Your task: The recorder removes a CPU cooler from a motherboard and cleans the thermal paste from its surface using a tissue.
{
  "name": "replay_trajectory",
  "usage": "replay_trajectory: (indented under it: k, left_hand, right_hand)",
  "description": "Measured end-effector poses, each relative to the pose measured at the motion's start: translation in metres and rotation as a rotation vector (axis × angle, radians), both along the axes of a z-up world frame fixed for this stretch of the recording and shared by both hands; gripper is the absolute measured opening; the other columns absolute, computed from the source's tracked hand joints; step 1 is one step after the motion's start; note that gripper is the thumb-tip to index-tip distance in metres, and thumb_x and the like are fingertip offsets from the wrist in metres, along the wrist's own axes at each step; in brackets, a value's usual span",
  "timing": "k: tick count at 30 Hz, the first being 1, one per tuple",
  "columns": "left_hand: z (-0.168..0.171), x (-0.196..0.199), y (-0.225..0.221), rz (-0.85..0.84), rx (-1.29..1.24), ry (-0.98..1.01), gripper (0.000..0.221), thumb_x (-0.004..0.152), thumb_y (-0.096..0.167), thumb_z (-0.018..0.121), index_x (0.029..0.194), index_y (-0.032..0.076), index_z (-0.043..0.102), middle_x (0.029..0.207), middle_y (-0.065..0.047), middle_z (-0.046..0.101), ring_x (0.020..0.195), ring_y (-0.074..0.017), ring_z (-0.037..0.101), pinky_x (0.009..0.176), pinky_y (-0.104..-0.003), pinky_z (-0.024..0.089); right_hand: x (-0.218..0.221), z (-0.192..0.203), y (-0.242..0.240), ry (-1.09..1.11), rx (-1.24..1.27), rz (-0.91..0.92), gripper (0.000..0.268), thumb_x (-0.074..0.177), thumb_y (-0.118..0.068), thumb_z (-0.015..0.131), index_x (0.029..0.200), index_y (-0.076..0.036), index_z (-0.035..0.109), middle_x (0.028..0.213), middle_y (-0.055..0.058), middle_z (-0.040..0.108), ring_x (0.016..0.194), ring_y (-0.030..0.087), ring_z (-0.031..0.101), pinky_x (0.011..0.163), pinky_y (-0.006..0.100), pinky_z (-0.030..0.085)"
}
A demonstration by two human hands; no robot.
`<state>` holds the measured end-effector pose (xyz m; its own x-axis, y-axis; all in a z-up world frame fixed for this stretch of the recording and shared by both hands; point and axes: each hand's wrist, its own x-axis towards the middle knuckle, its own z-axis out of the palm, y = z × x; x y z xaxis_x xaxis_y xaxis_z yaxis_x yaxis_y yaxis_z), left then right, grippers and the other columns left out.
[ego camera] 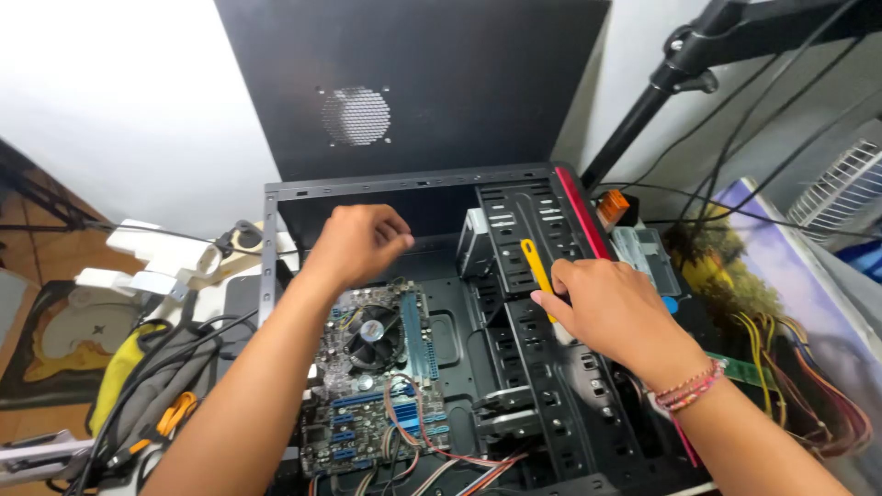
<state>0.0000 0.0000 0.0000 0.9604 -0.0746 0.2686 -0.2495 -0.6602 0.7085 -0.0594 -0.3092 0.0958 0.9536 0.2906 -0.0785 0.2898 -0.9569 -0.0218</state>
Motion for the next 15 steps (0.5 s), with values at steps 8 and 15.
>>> replay_trajectory:
  k: [8, 15]
  left_hand:
    - [-0.034, 0.007, -0.021, -0.065, 0.504, 0.275, 0.052, 0.063, 0.038, 0.096, 0.106, 0.014, 0.077, 0.109, -0.012, 0.072, 0.103, -0.0325, 0.066, 0.088, -0.045, 0.056]
    - [-0.099, 0.026, -0.030, 0.033, 0.796, 0.128, 0.013, 0.086, 0.013, 0.073, 0.098, 0.015, 0.078, 0.102, -0.008, 0.076, 0.099, -0.0297, 0.074, 0.075, -0.043, 0.063]
  right_hand:
    - [0.024, -0.006, 0.016, 0.077, -0.210, -0.024, 0.033, 0.082, -0.045, 0.076, 0.084, -0.012, 0.075, 0.087, 0.012, 0.075, 0.091, 0.038, 0.072, 0.081, 0.049, 0.058]
    - [0.013, 0.027, 0.052, -0.033, -0.090, 0.069, 0.032, 0.081, -0.042, 0.077, 0.086, -0.011, 0.071, 0.080, 0.013, 0.075, 0.084, 0.036, 0.073, 0.075, 0.049, 0.057]
